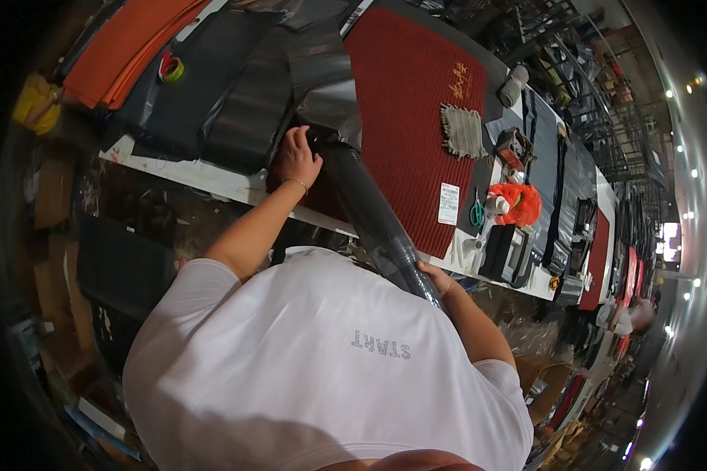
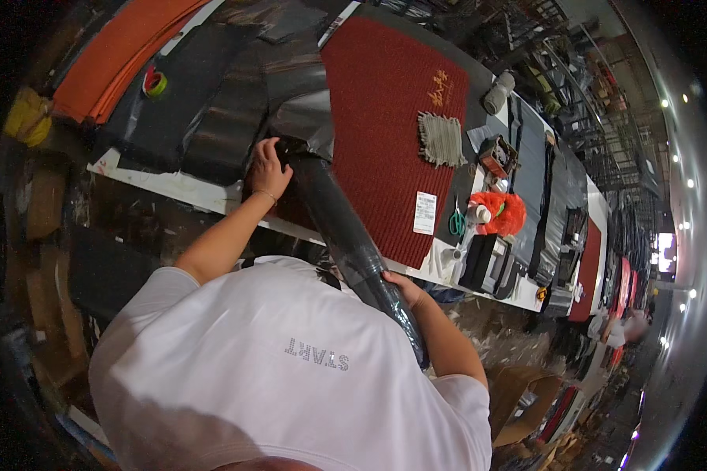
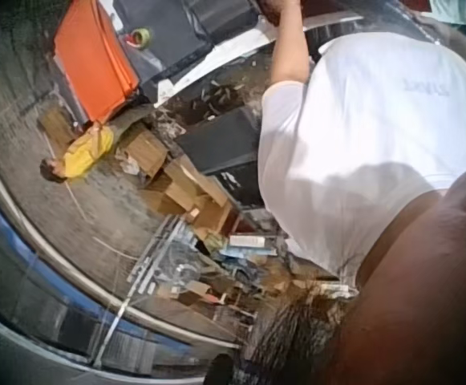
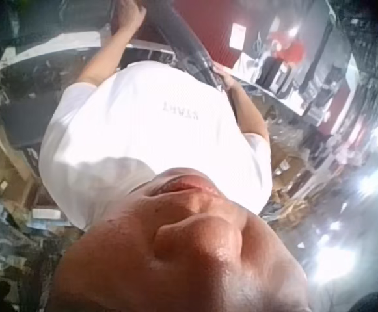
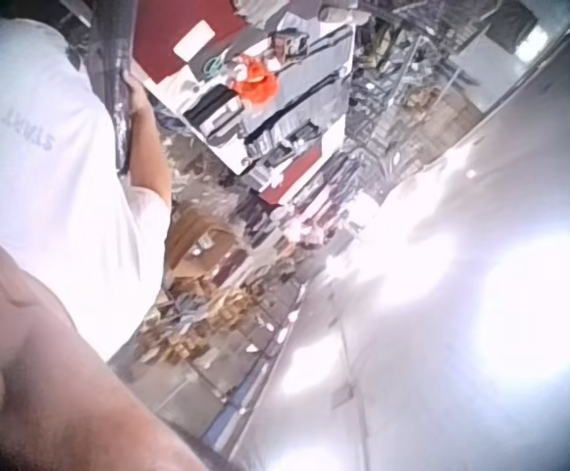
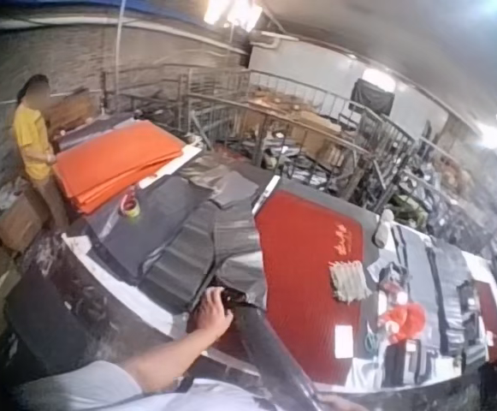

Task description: The person rolls a dark gray car mat tightly, places it into a clear plastic bag, and seals it with a label. The person repeats this process with a second mat, rolling it and placing it into a plastic bag. The person works at a table in a warehouse environment.

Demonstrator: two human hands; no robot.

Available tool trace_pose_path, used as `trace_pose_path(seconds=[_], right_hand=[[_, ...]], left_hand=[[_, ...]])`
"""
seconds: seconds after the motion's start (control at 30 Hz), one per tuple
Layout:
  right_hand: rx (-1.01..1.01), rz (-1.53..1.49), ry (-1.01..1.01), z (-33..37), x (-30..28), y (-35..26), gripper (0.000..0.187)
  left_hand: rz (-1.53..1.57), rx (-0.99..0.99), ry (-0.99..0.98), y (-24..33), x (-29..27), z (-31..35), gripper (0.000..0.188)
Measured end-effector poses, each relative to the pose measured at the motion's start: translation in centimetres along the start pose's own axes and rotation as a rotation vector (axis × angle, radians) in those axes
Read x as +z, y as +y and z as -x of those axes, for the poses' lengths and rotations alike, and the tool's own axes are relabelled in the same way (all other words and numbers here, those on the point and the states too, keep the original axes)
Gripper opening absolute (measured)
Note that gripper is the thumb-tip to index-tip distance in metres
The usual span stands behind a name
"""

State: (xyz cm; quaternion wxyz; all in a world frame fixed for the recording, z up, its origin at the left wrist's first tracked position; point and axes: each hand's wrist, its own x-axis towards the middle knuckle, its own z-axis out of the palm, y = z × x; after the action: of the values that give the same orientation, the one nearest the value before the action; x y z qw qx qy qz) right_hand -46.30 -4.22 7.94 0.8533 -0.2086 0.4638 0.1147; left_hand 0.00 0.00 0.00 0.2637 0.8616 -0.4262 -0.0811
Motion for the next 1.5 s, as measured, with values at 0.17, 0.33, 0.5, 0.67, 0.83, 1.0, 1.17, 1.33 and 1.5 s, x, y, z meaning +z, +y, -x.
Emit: trace_pose_path(seconds=[0.17,0.33,0.5,0.67,0.83,1.0,1.17,1.33,1.5], right_hand=[[-0.063,0.097,0.09,-0.1,1.6,-1.6,0.064],[-0.141,0.065,0.072,0.5,0.1,0.1,0.06],[-0.243,0.18,0.07,0.6,3.6,-1.5,0.07],[-0.666,0.396,0.132,-0.7,8.5,-6.7,0.082],[-0.98,0.321,0.324,-5.1,11.1,-12.0,0.089],[-0.911,-0.046,0.519,-13.3,8.3,-11.8,0.09],[-0.726,-0.066,0.563,-17.0,5.8,-6.1,0.065],[-0.869,0.612,0.799,-17.5,3.2,-5.7,0.053],[-0.871,1.054,1.011,-15.7,5.7,-8.3,0.034]], left_hand=[[0.052,-0.268,-0.249,-1.7,2.2,-0.5,0.022],[-0.097,0.396,-0.531,6.2,-1.8,11.2,0.02],[0.105,0.49,-0.731,6.7,0.0,13.2,0.021],[0.061,0.533,-0.617,11.7,-1.5,10.0,0.017],[0.103,0.379,-0.252,12.7,-0.8,2.8,0.019],[0.182,0.282,-0.439,9.4,1.9,1.1,0.024],[0.147,0.237,-0.675,5.1,3.3,7.4,0.025],[0.099,0.305,-0.706,5.0,2.8,7.2,0.029],[0.003,0.343,-0.755,5.4,1.7,6.0,0.029]])
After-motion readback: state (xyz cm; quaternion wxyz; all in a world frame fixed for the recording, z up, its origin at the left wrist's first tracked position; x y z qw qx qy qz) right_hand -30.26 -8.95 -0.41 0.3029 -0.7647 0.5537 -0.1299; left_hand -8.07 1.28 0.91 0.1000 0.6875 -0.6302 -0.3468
